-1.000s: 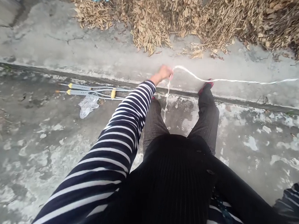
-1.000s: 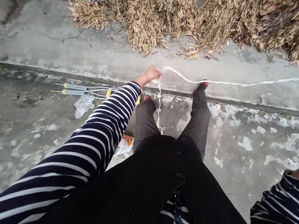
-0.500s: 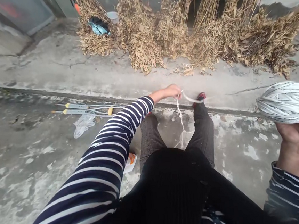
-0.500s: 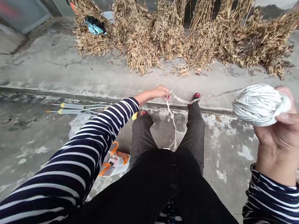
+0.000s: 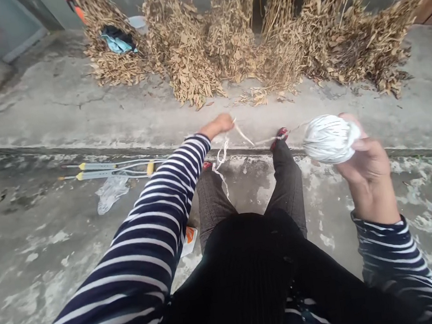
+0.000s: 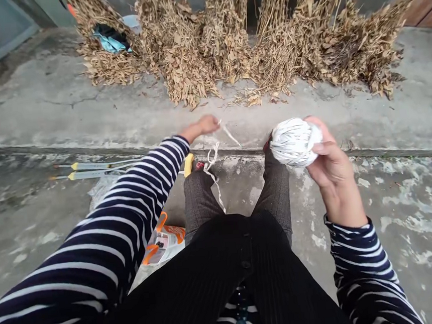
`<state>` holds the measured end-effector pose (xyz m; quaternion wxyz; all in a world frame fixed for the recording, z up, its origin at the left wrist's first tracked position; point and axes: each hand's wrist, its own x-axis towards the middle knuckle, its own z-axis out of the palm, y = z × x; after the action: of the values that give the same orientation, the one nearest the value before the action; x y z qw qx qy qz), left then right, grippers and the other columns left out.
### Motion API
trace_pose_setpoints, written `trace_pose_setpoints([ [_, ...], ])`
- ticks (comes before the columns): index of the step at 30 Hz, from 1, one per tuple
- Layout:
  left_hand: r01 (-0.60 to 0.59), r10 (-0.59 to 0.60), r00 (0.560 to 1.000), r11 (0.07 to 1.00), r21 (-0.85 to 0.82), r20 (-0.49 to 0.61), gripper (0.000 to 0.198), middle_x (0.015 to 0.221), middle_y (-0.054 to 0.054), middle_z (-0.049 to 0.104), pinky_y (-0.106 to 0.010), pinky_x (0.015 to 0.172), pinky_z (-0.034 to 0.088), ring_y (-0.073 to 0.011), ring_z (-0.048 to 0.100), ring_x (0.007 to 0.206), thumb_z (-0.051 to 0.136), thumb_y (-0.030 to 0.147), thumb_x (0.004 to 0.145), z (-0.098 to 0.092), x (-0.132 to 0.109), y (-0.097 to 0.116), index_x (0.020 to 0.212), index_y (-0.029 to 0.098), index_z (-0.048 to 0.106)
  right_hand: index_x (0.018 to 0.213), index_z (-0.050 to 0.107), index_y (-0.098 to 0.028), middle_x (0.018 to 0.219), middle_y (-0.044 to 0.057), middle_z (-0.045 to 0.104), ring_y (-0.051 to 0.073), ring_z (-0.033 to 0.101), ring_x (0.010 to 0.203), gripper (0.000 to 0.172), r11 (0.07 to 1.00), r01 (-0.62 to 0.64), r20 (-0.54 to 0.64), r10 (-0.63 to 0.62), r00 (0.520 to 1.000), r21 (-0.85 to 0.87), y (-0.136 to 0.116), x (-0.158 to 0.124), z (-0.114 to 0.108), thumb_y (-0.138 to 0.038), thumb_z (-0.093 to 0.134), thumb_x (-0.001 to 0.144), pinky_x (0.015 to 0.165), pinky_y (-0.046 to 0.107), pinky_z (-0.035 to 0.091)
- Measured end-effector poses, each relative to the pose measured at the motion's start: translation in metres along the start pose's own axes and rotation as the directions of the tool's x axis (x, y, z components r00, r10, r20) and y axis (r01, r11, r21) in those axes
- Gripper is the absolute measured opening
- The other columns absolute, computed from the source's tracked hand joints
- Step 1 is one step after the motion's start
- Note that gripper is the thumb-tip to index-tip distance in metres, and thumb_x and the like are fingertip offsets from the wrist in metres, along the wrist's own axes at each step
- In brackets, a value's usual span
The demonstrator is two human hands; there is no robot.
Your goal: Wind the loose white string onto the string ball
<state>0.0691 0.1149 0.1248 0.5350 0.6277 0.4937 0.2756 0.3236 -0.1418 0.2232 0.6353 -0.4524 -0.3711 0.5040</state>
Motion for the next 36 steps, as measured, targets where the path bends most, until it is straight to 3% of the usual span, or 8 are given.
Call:
trace_pose_setpoints([
  [4,0.139,-0.143,0.988,0.988,0.062,0.065,0.014,0.077,-0.007,0.07,-0.033,0.088,0.056,-0.0214,0.069,0.089,0.077,0.001,0.073,0.022,-0.032,-0.051,0.071,0.011,0.068,0.109,0.063,-0.029,0.11,0.004,0.066,0.028,0.066,0.106,0.05,0.991,-0.131,0.1,0.131,0.986,-0.003,0.02,0.009,0.001,-0.025,0.075,0.06,0.083,0.04,0.059],
  [5,0.123,-0.124,0.987,0.992,0.014,0.107,0.008,0.093,-0.01,0.075,-0.033,0.086,0.058,-0.021,0.07,0.09,0.077,0.006,0.077,0.03,-0.04,-0.051,0.083,0.01,0.073,0.11,0.063,-0.029,0.112,0.004,0.067,0.026,0.066,0.102,0.052,0.986,-0.164,0.114,0.164,0.98,-0.005,0.026,0.011,0.003,-0.024,0.075,0.06,0.079,0.037,0.058],
  [9,-0.014,0.158,0.92,0.928,-0.373,0.358,0.047,0.142,-0.016,0.07,-0.034,0.089,0.061,-0.0227,0.073,0.111,0.08,0.028,0.087,0.067,-0.073,-0.027,0.133,0.017,0.073,0.109,0.067,-0.028,0.113,0.002,0.066,0.021,0.061,0.092,0.054,0.965,-0.259,0.126,0.261,0.957,-0.031,0.049,0.019,0.015,-0.026,0.08,0.056,0.068,0.03,0.053],
  [13,0.0,0.213,0.897,0.877,-0.481,0.387,0.042,0.109,-0.012,0.082,-0.027,0.081,0.059,-0.0187,0.076,0.092,0.087,0.03,0.083,0.093,-0.097,-0.012,0.121,0.012,0.079,0.108,0.068,-0.029,0.106,0.001,0.065,0.019,0.058,0.085,0.057,0.963,-0.263,0.104,0.268,0.958,-0.054,0.058,0.02,0.021,-0.027,0.085,0.053,0.06,0.026,0.048],
  [17,0.033,0.144,0.916,0.903,-0.428,0.374,0.021,0.067,-0.004,0.073,-0.021,0.058,0.052,-0.0111,0.067,0.057,0.078,0.029,0.091,0.087,-0.104,-0.01,0.09,0.008,0.078,0.107,0.065,-0.03,0.108,0.001,0.066,0.021,0.061,0.09,0.058,0.964,-0.261,0.1,0.265,0.959,-0.051,0.059,0.016,0.015,-0.027,0.087,0.053,0.063,0.027,0.05],
  [24,0.037,0.101,0.869,0.963,-0.268,0.484,0.024,0.063,-0.004,0.07,-0.017,0.051,0.048,-0.0089,0.065,0.052,0.058,0.01,0.094,0.06,-0.103,-0.007,0.073,0.009,0.07,0.107,0.06,-0.028,0.136,0.003,0.065,0.026,0.064,0.115,0.052,0.981,-0.187,0.188,0.174,0.967,0.056,0.066,0.012,0.008,-0.025,0.079,0.059,0.082,0.034,0.059],
  [31,0.173,-0.04,0.856,0.962,-0.213,0.516,0.013,0.065,-0.003,0.071,-0.017,0.049,0.046,-0.0098,0.067,0.053,0.059,0.011,0.092,0.063,-0.121,-0.061,0.081,0.012,0.066,0.11,0.062,-0.029,0.115,0.002,0.065,0.017,0.061,0.084,0.051,0.991,-0.076,0.037,0.072,0.997,0.11,0.072,0.032,-0.005,-0.027,0.082,0.063,0.051,0.023,0.052],
  [36,0.234,-0.063,0.842,0.937,-0.259,0.536,0.014,0.071,-0.007,0.074,-0.018,0.051,0.05,-0.0123,0.07,0.058,0.068,0.025,0.091,0.065,-0.138,-0.093,0.085,0.013,0.066,0.108,0.061,-0.03,0.104,0.0,0.063,0.014,0.056,0.071,0.052,0.998,-0.046,0.021,0.045,0.999,0.04,0.076,0.054,0.003,-0.027,0.084,0.062,0.046,0.024,0.049],
])
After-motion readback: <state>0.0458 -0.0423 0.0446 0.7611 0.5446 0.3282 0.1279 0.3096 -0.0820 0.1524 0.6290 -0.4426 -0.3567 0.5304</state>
